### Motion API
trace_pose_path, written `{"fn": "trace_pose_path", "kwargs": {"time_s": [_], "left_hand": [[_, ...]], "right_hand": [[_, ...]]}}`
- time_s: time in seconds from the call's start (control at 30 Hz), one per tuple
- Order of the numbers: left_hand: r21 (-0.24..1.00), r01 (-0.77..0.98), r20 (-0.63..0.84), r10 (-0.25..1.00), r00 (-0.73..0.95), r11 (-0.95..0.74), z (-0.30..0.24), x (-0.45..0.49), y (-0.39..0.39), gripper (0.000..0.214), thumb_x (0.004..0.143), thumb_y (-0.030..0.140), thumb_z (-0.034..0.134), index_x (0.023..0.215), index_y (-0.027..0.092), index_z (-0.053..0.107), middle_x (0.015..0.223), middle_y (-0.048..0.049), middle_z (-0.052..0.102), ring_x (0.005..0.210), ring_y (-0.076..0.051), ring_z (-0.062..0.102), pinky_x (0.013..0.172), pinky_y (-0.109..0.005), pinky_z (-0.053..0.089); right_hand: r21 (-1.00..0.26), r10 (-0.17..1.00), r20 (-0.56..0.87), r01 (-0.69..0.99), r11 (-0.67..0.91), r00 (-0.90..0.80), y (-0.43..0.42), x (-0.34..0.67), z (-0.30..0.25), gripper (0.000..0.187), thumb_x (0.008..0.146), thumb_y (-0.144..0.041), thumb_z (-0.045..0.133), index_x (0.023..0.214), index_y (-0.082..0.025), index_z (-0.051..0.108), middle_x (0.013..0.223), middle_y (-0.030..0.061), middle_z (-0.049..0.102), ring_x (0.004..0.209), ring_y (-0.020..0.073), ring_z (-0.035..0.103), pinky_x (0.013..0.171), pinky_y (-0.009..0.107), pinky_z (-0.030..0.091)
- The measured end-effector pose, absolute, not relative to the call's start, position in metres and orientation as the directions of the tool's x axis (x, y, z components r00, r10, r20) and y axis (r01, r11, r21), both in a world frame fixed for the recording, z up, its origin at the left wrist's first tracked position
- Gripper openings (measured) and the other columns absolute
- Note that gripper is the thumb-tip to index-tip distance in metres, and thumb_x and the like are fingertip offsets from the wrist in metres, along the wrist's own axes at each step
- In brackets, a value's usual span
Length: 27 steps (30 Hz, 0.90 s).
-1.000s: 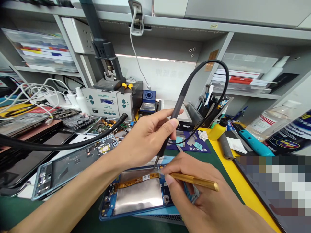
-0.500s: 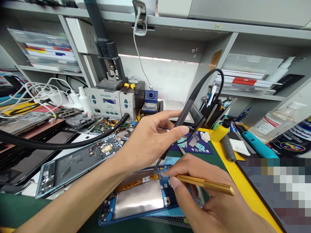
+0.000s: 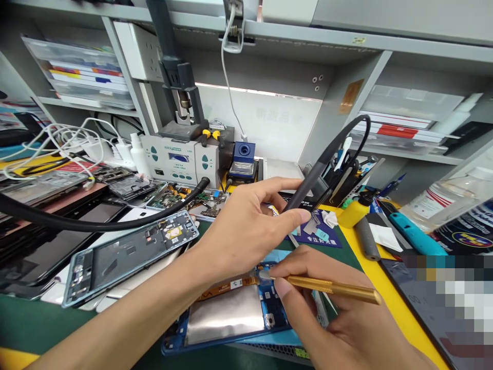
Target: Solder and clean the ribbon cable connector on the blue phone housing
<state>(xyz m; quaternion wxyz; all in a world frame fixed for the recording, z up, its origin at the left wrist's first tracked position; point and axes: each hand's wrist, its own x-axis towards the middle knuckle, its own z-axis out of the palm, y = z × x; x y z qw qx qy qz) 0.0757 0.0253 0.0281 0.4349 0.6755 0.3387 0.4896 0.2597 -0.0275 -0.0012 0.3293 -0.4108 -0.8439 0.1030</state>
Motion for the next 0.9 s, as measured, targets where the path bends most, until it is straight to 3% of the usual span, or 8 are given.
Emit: {"fn": "trace_pose_path", "kwargs": {"time_s": [0.23,0.9], "left_hand": [[0.923,0.02,0.362,0.886,0.292,-0.384,0.0252,0.0772,0.0276,0.035,0.093,0.03,0.062,0.127,0.029,0.071,0.075,0.0041,0.064,0.059,-0.011,0.053,0.057,-0.025,0.044],[0.924,0.035,0.356,0.892,0.278,-0.38,0.0292,0.0737,0.0269,0.031,0.093,0.025,0.063,0.122,0.029,0.073,0.069,0.0089,0.056,0.055,-0.006,0.043,0.054,-0.022,0.038]], "right_hand": [[-0.468,0.774,0.422,0.618,0.632,-0.473,-0.0285,0.257,-0.0011,0.005,0.096,-0.034,0.064,0.096,-0.038,0.067,0.093,-0.0048,0.073,0.087,0.0204,0.074,0.076,0.025,0.063],[-0.503,0.774,0.409,0.588,0.634,-0.484,-0.0299,0.2575,-0.0001,0.009,0.096,-0.032,0.063,0.1,-0.039,0.067,0.09,-0.0054,0.074,0.079,0.0206,0.074,0.065,0.028,0.061]]}}
